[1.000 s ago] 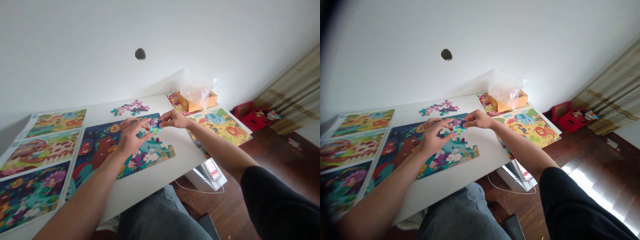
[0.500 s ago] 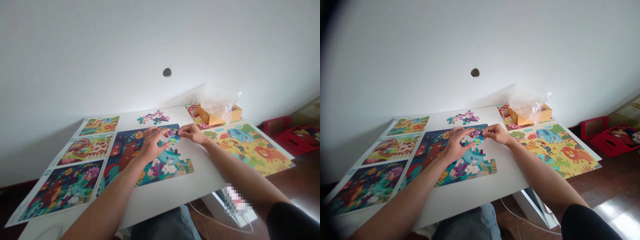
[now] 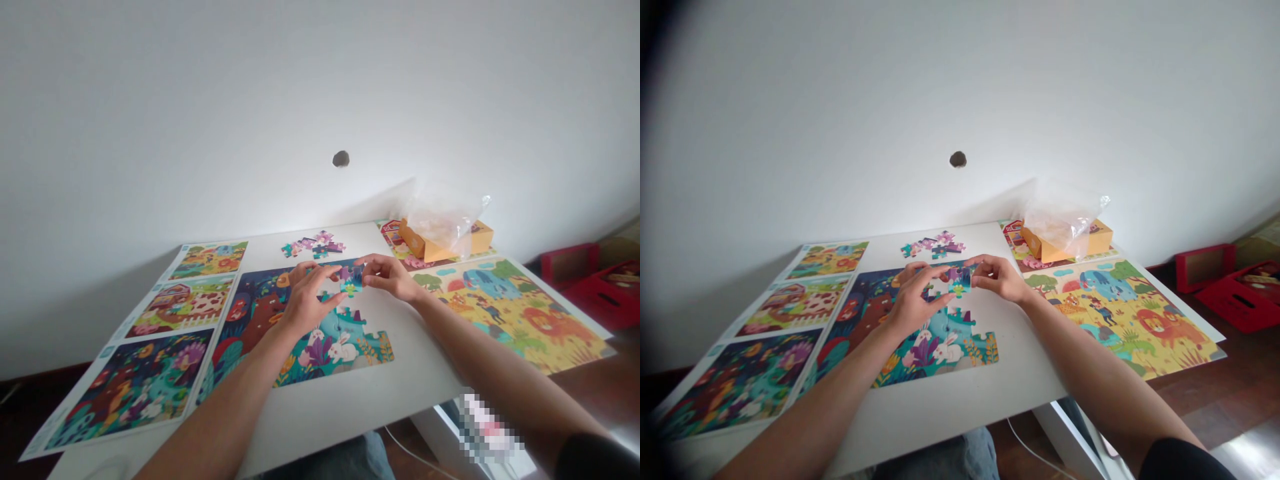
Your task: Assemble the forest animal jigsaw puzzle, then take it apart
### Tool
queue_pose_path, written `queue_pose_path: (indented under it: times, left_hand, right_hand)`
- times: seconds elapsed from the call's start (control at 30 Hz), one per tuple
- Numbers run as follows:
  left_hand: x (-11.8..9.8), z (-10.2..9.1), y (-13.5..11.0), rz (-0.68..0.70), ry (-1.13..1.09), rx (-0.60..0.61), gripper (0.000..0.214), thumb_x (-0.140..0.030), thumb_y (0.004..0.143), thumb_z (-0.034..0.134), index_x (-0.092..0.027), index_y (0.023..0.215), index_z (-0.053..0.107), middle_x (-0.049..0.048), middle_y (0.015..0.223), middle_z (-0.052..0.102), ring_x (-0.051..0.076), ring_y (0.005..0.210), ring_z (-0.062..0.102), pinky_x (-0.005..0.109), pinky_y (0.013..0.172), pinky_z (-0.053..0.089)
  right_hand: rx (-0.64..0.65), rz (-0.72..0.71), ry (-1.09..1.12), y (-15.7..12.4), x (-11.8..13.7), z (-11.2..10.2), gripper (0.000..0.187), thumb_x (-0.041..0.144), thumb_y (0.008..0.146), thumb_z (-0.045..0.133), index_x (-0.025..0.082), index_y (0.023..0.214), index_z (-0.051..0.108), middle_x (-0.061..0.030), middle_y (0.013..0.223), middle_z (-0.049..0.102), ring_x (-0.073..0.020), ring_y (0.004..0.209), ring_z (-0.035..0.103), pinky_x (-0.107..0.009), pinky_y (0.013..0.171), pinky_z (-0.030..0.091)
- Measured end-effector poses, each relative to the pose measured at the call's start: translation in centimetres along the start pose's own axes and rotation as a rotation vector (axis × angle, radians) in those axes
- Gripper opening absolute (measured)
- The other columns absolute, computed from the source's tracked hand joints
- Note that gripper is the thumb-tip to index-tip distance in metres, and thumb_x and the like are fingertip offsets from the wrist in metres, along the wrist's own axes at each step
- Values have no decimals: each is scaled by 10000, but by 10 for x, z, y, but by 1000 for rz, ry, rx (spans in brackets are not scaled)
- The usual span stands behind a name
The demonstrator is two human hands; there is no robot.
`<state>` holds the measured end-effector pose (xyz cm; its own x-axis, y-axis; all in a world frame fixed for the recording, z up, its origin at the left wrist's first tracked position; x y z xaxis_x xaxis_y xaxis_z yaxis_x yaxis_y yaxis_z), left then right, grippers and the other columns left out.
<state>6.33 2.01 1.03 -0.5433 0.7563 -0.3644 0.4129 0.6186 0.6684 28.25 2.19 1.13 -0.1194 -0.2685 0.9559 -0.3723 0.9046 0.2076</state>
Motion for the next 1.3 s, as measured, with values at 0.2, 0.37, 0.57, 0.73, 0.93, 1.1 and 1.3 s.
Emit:
queue_pose_path:
  times: [0.2,0.37,0.57,0.73,0.93,1.1,1.3]
  left_hand:
    - [-1,-5,0,-48,53,-51,425,-330,771,752,-238,1160,609,38,986,699,259,1036,551,427,954,435]
    - [-1,-4,0,-46,21,-17,426,-330,788,731,-242,1181,593,38,997,688,251,1027,544,413,948,432]
    - [4,5,-5,-106,-56,110,754,-368,731,773,-223,1386,428,98,1197,621,298,1146,506,477,1005,403]
    - [2,12,-9,-32,-49,300,686,-270,699,774,-261,1330,506,102,1266,577,323,1237,448,523,1039,377]
    - [2,14,-11,-6,-26,340,575,-286,733,763,-287,1277,576,89,1272,576,322,1269,428,559,1067,351]
    - [-2,12,-9,24,-20,356,486,-284,759,742,-286,1228,613,77,1285,586,319,1279,424,550,1070,348]
    - [-13,9,-6,130,-95,401,306,-167,824,643,-315,1088,691,24,1240,643,260,1245,471,493,1090,340]
  right_hand:
    - [-37,-215,-384,-2,12,6,601,461,748,768,208,1259,579,-53,955,617,-114,659,429,-247,567,373]
    - [-65,-315,-507,0,17,7,514,460,785,736,211,1217,612,-76,984,597,-155,747,489,-294,655,435]
    - [-102,-332,-543,-1,13,4,479,425,785,736,214,1200,624,-93,1036,575,-187,846,529,-323,707,461]
    - [-207,-312,-579,3,22,-8,501,453,779,736,228,1212,623,-100,1069,590,-207,877,550,-341,715,473]
    - [-120,-225,-653,1,58,-15,460,427,783,739,232,1187,638,-103,1128,608,-219,931,590,-358,779,509]
    - [108,-134,-698,-39,48,-1,382,388,781,745,229,1118,660,-114,1146,611,-251,1067,601,-412,954,491]
    - [79,-29,-715,-75,7,-1,456,378,781,752,259,1202,624,-132,1304,517,-290,1255,500,-473,1083,402]
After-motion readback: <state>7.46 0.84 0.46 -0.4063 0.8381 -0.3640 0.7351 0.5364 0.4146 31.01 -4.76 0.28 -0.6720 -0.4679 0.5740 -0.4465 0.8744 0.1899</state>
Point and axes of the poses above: each hand's wrist, its own y-axis towards the middle knuckle, its own z-axis out of the palm, x = y × z, the point moved 3 cm from there along y, towards the middle knuckle
